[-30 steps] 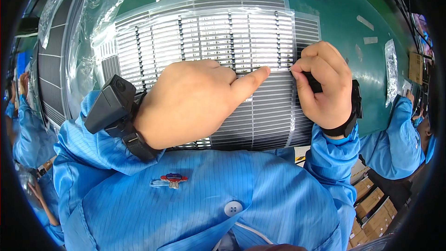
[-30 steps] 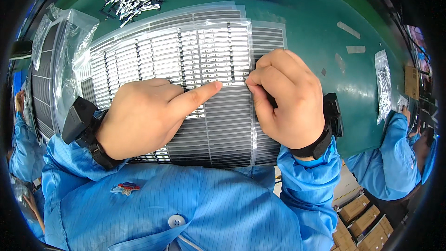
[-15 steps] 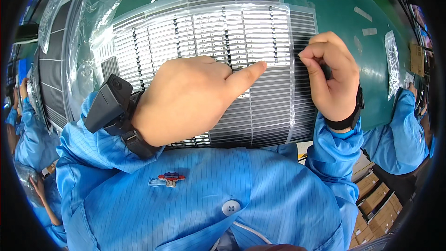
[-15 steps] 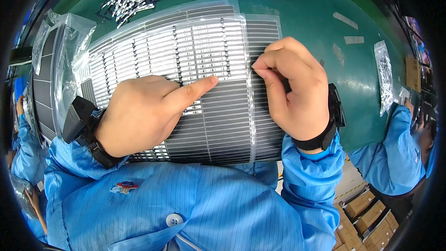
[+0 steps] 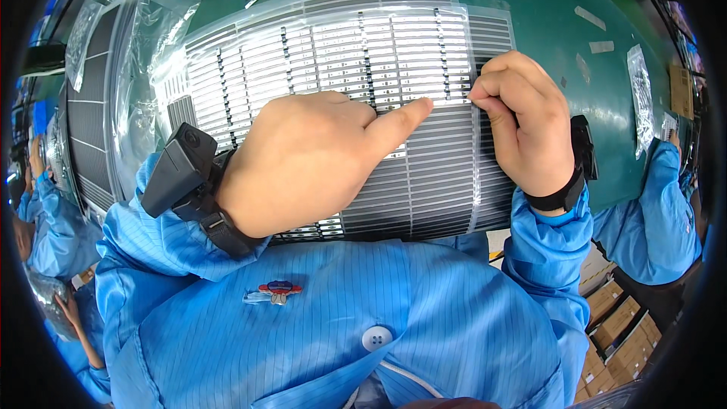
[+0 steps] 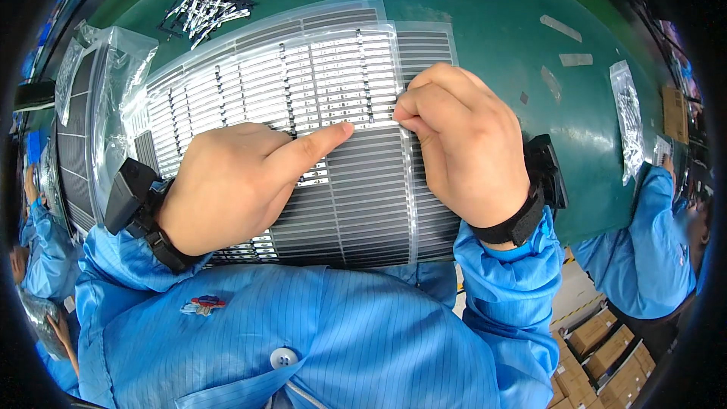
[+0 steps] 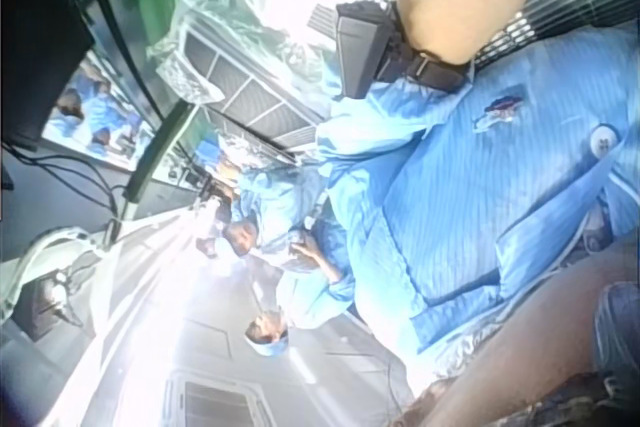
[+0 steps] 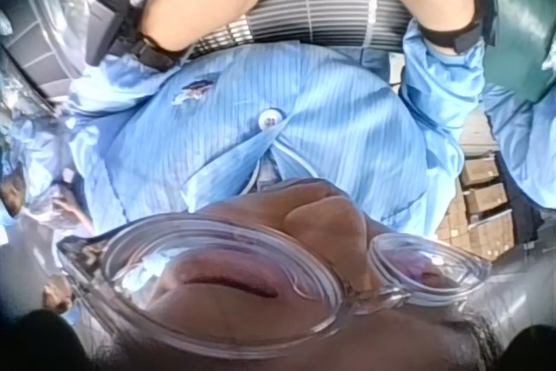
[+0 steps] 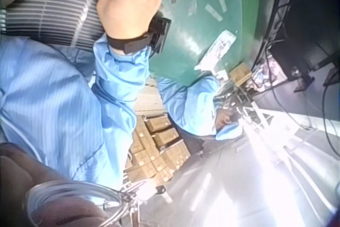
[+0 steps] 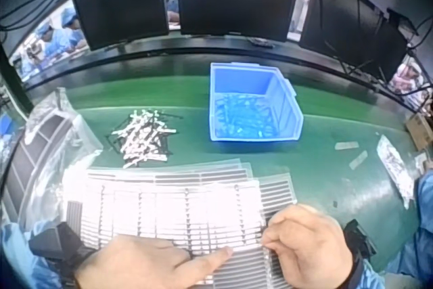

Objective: Assembling LED light strips onto a mounting grid in a factory setting.

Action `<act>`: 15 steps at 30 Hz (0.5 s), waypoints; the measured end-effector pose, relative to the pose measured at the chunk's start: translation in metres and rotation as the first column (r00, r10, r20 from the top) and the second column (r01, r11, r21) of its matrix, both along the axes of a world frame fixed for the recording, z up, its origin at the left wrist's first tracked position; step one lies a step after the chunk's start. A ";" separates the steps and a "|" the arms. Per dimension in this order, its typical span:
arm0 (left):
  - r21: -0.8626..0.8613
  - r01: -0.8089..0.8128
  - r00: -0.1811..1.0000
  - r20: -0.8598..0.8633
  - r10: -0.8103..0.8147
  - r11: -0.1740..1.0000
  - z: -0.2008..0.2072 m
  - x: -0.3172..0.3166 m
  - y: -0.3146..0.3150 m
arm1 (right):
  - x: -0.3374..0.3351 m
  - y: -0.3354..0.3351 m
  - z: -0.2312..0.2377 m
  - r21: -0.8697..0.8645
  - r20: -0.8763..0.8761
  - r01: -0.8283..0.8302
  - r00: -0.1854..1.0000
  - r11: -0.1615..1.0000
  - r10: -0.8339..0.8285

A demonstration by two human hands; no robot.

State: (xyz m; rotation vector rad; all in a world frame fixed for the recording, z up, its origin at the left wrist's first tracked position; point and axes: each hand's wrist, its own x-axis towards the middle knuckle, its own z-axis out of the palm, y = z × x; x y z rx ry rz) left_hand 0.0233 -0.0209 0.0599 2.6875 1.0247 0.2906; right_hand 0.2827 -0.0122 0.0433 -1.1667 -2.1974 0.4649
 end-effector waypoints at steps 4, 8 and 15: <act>0.006 -0.008 1.000 -0.001 0.008 1.000 -0.006 0.003 -0.001 | 0.003 0.001 -0.005 0.016 -0.007 -0.001 1.000 1.000 0.001; 0.012 -0.007 1.000 0.012 0.007 1.000 -0.002 -0.007 -0.001 | -0.006 0.003 0.000 0.009 0.003 -0.034 0.999 0.999 0.033; -0.040 0.024 1.000 -0.016 -0.024 0.999 0.023 -0.035 -0.021 | -0.041 -0.027 0.046 0.159 0.102 -0.064 0.994 0.985 0.048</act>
